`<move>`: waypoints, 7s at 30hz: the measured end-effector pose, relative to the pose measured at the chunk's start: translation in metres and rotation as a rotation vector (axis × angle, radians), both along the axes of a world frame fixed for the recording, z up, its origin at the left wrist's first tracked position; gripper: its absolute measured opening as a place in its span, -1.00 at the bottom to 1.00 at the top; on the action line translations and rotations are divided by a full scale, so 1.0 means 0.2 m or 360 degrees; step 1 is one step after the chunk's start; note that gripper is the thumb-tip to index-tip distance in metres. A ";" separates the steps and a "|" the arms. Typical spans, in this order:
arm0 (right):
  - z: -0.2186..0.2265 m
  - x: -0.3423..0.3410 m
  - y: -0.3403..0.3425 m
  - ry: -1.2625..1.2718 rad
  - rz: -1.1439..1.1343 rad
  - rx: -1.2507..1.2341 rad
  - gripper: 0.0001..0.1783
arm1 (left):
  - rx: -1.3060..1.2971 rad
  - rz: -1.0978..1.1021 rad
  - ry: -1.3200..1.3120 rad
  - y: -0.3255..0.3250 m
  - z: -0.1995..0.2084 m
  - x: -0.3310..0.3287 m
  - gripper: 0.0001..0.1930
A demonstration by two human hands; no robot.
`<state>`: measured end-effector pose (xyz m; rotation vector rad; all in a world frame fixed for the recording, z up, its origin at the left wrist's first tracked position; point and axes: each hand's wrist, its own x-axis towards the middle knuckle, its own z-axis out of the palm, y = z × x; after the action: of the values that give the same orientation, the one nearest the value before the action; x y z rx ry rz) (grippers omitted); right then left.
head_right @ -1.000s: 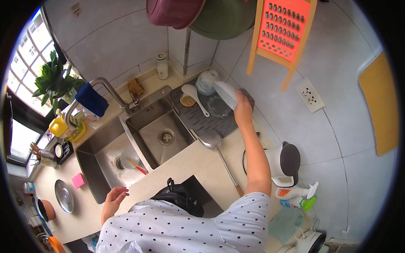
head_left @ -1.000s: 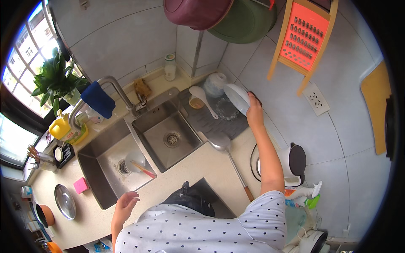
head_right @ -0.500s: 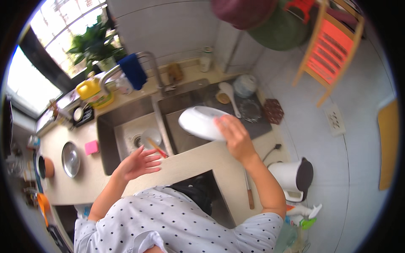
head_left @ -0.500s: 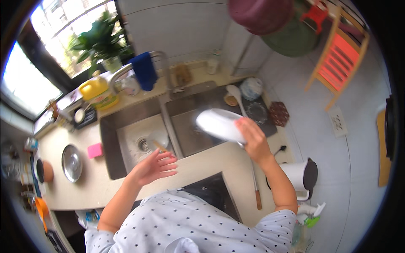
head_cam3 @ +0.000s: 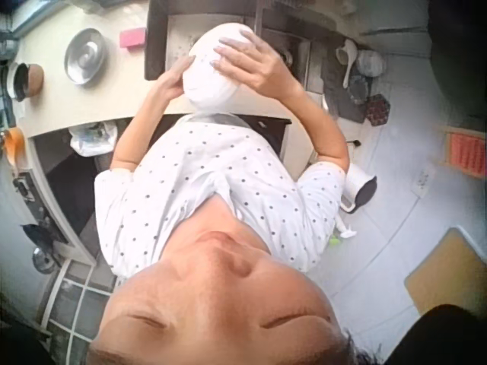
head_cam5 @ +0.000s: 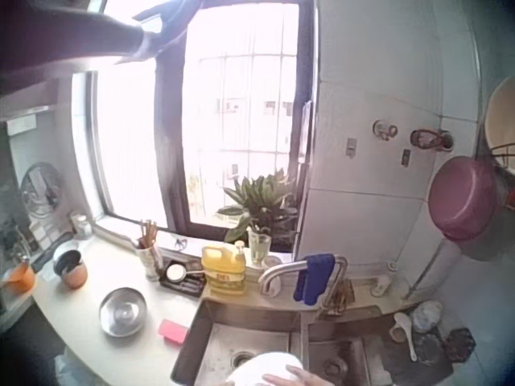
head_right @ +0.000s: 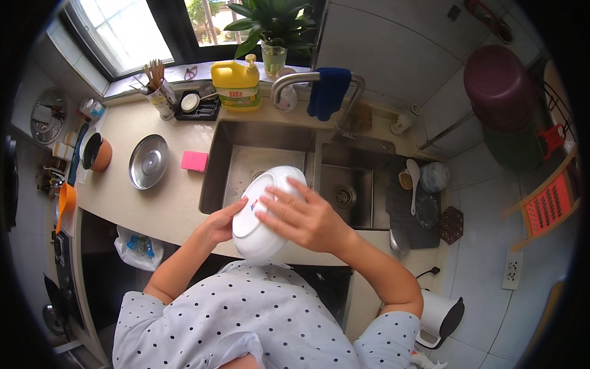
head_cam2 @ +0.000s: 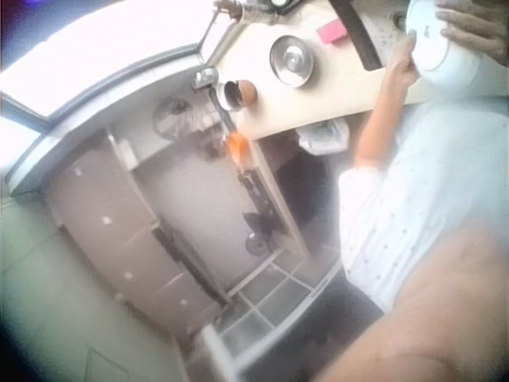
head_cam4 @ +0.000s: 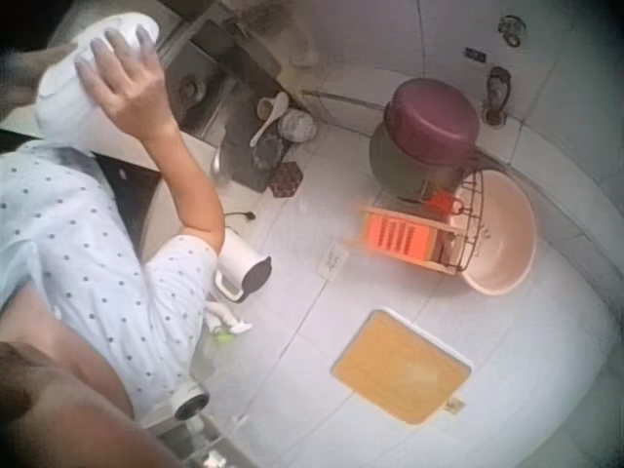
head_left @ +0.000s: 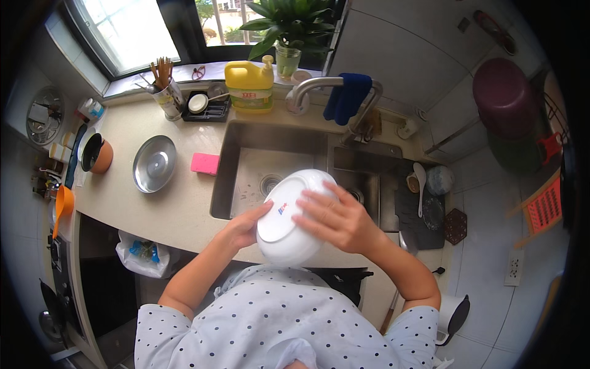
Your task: The person organizes kitchen items, including moving a cutting board and a spice jar. They then wash a white bowl and a spoon in the sink using a blue cloth and running water. The person places the cleaned items on the counter.
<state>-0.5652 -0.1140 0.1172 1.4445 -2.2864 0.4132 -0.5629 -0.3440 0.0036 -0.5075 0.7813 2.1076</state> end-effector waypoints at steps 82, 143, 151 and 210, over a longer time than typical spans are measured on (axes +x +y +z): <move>-0.13 -0.23 -0.41 -0.2840 -0.0318 -0.1187 -0.75 | -0.0601 0.0939 0.1013 -0.51 -0.23 -0.10 -0.07; 0.10 -0.15 -0.12 -0.1551 0.0408 -0.0972 -0.83 | -0.1611 0.1065 0.2971 -0.50 0.39 -0.13 -0.71; 0.11 -0.14 -0.14 -0.1552 0.0299 -0.0986 -0.84 | -0.1252 0.0930 0.2776 -0.51 0.33 -0.15 -0.70; -0.06 -0.32 -0.42 -0.0537 -0.0353 -0.0793 -0.70 | -0.0288 0.0865 0.0729 -0.40 0.10 -0.11 -0.38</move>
<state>-0.6299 -0.1979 0.1059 0.9165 -2.3237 1.1325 -0.5856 -0.4232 0.0246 -0.3580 1.2058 2.7247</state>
